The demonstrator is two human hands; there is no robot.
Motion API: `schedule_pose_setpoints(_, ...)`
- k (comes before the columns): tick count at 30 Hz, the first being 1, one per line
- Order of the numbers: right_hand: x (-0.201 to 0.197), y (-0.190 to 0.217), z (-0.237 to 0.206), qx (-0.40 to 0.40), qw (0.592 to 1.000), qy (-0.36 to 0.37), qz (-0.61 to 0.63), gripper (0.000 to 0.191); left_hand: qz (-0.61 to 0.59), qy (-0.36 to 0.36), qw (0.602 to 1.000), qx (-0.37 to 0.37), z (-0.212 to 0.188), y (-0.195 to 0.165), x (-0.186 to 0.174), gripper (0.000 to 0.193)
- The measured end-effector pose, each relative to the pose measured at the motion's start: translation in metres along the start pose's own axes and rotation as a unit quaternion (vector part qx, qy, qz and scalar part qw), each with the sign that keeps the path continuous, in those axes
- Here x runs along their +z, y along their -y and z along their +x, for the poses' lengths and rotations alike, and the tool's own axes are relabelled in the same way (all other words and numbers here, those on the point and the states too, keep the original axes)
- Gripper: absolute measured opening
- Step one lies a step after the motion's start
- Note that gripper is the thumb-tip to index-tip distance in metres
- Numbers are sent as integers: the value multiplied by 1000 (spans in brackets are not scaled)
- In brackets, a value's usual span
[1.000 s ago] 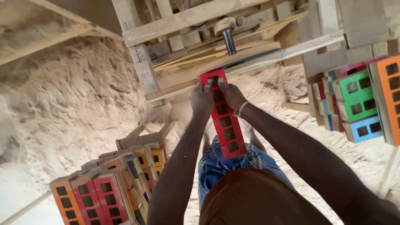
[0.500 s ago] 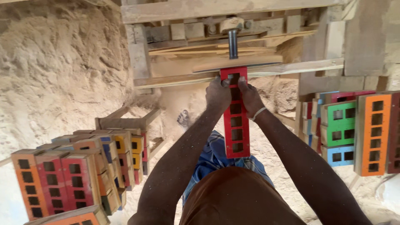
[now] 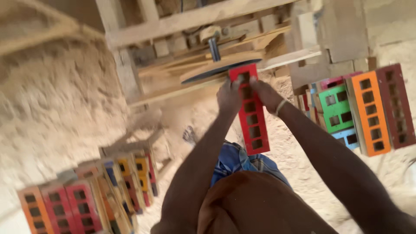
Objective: The person repeatedly picks up colorful wooden blocks and rubs their edges against a rotating grinding wheel to smooth them. The person handles the blocks one at a time, rotating them to treat different sides, and places them back in a stack.
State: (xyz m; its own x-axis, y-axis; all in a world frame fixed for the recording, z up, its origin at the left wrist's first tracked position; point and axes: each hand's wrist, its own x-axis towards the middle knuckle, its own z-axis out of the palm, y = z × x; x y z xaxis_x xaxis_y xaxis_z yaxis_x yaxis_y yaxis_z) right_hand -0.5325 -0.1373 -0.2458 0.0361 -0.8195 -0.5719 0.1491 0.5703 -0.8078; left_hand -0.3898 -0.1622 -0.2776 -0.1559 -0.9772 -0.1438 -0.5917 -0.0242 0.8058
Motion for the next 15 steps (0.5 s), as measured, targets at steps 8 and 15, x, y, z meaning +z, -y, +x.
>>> schedule_pose_setpoints(8,16,-21,-97,-312,925,-39,-214,54,39,-60,969,237,-98,61,-76,55)
schedule_pose_setpoints(15,80,-76,2,-65,955,-52,286,46,-227,-55,960,-151,-112,182,-209,49)
